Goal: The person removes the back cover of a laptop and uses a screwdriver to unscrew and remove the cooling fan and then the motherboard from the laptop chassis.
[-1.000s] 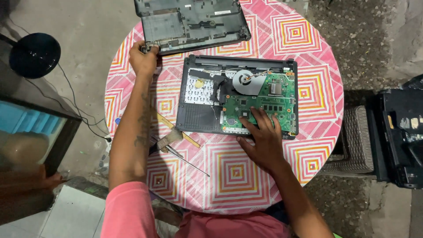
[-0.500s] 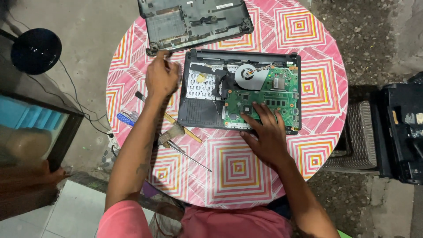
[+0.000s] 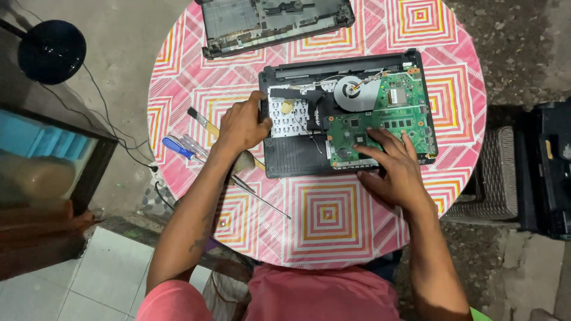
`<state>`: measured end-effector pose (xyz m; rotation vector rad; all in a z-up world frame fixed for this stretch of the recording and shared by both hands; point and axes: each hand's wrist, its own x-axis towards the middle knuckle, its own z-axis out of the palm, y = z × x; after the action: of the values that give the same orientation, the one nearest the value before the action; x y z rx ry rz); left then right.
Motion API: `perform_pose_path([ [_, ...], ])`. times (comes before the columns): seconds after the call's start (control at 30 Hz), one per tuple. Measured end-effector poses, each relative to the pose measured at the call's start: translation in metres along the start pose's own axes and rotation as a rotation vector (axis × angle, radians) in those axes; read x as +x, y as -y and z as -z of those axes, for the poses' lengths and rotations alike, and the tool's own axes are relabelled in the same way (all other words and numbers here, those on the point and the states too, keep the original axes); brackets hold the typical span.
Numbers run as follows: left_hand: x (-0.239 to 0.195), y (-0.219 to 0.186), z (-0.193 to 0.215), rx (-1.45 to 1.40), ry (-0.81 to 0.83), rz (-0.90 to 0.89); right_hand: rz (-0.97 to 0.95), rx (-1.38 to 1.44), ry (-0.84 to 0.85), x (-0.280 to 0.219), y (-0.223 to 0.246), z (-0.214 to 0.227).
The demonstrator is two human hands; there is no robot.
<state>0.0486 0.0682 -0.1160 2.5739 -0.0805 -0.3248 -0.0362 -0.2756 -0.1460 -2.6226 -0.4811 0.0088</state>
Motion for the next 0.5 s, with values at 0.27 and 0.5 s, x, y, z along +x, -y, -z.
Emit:
perform_pose_path([
  [0.27, -0.02, 0.009, -0.023, 0.287, -0.011, -0.153, 0.029, -0.02, -0.002, -0.024, 0.0, 0.004],
  [0.5, -0.049, 0.007, -0.027, 0.248, -0.126, -0.212, 0.068, -0.005, -0.187, -0.038, 0.008, -0.001],
])
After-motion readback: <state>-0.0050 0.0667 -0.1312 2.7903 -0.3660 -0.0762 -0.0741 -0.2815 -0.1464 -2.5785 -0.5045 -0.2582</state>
